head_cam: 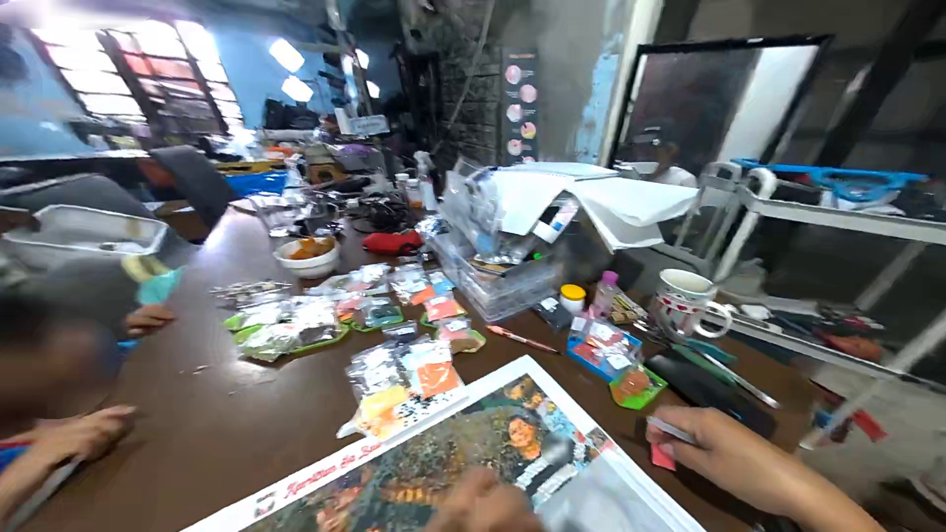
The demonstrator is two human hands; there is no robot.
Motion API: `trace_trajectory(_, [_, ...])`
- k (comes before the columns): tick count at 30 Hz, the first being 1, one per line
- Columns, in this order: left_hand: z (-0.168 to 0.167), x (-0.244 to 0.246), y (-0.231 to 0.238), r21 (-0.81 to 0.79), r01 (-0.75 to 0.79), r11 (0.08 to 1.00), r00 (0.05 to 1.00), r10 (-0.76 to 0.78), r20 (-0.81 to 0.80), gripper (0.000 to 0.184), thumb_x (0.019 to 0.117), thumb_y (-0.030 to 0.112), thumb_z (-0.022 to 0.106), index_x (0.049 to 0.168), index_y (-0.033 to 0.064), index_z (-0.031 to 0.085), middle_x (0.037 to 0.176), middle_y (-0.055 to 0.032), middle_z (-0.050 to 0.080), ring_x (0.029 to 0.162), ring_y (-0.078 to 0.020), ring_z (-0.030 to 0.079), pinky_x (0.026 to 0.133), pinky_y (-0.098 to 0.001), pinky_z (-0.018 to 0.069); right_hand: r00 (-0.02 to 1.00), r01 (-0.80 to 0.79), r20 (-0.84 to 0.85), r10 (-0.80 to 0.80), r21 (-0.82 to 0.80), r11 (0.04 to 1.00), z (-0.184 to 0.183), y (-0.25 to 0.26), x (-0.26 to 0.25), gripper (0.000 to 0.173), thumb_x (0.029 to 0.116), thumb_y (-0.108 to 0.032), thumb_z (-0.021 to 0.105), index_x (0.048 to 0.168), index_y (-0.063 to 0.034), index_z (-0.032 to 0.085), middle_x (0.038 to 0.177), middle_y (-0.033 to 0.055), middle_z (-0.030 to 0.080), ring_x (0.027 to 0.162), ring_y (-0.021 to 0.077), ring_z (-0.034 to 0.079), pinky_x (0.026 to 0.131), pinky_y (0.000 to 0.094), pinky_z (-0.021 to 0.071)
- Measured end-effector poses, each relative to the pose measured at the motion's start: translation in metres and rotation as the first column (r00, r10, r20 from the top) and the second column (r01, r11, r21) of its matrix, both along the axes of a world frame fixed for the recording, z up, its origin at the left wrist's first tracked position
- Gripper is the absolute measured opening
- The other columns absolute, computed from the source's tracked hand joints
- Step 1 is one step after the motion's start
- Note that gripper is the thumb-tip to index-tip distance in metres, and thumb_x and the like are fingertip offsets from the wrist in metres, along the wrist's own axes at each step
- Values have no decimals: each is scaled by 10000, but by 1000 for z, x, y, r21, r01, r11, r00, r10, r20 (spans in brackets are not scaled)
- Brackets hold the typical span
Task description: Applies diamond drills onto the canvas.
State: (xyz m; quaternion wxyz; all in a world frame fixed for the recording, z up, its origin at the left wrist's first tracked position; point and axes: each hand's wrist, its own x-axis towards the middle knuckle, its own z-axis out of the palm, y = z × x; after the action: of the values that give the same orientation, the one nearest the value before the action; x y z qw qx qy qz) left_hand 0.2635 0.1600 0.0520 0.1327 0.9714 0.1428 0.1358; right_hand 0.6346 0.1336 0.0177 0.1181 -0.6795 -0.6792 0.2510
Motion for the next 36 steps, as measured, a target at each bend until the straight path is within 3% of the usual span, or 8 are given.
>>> trace_trajectory(9, [-31,186,15,-82,-74,994,997,75,8,224,981,23,572,1116,-33,741,1273,-192,684,1248,-391,591,1087,-578,382,999,-20,48,9,228,974,-5,-9,10,287,939,-115,698,1107,117,691,1126,351,635,1091,497,617,966,633,475])
trace_trajectory(12, [-34,205,20,-106,-57,993,994,47,-100,217,985,98,615,1104,-41,731,1272,-203,669,1287,-394,549,1100,-582,355,978,176,-178,-104,454,874,-6,-21,23,265,1000,-86,557,1093,110,709,1081,246,669,968,306,651,878,458,538])
trace_trajectory(14, [-40,207,23,-125,-61,990,992,47,-114,225,983,133,638,1116,-17,741,1290,-196,661,1311,-397,533,1114,-599,349,816,420,-576,-52,528,738,-13,-22,24,444,1087,-191,260,1026,-60,679,949,-31,703,765,42,654,691,240,570])
trace_trajectory(16, [-53,203,29,-141,-59,988,998,62,15,185,966,102,640,1066,10,765,1216,-197,692,1244,-400,586,1070,-613,402,580,497,-808,102,451,742,-18,-22,24,753,1073,-581,115,1015,-200,762,1013,-96,744,878,49,690,794,263,583])
trace_trajectory(18, [-60,198,38,-160,-71,985,991,88,103,207,955,58,608,1081,48,772,1163,-187,712,1184,-399,623,1019,-618,438,465,611,-884,51,362,704,-28,-20,11,888,1000,-718,39,901,-196,750,730,-114,714,603,-4,638,558,190,538])
trace_trajectory(22, [-58,192,51,-211,-90,973,995,99,30,234,1006,101,552,1109,61,758,1190,-182,695,1189,-389,609,1039,-596,418,335,715,-942,-24,238,658,-49,-15,-3,728,1099,-439,28,927,-108,653,668,-79,664,485,4,546,498,179,495])
trace_trajectory(27, [-64,191,49,-170,-51,984,998,44,-47,264,1030,159,529,1111,56,758,1194,-169,683,1200,-365,592,1047,-574,400,353,675,-935,-36,227,702,-50,-15,-3,278,1016,-71,444,1209,-1,631,920,19,690,789,104,663,777,272,577])
trace_trajectory(36, [-76,199,45,-33,-80,996,996,80,23,227,1016,180,583,1069,63,770,1153,-150,696,1170,-343,618,1040,-548,423,746,587,-615,-256,425,689,-47,-25,0,298,1059,-206,428,977,-45,666,747,-63,615,598,-4,551,557,169,473])
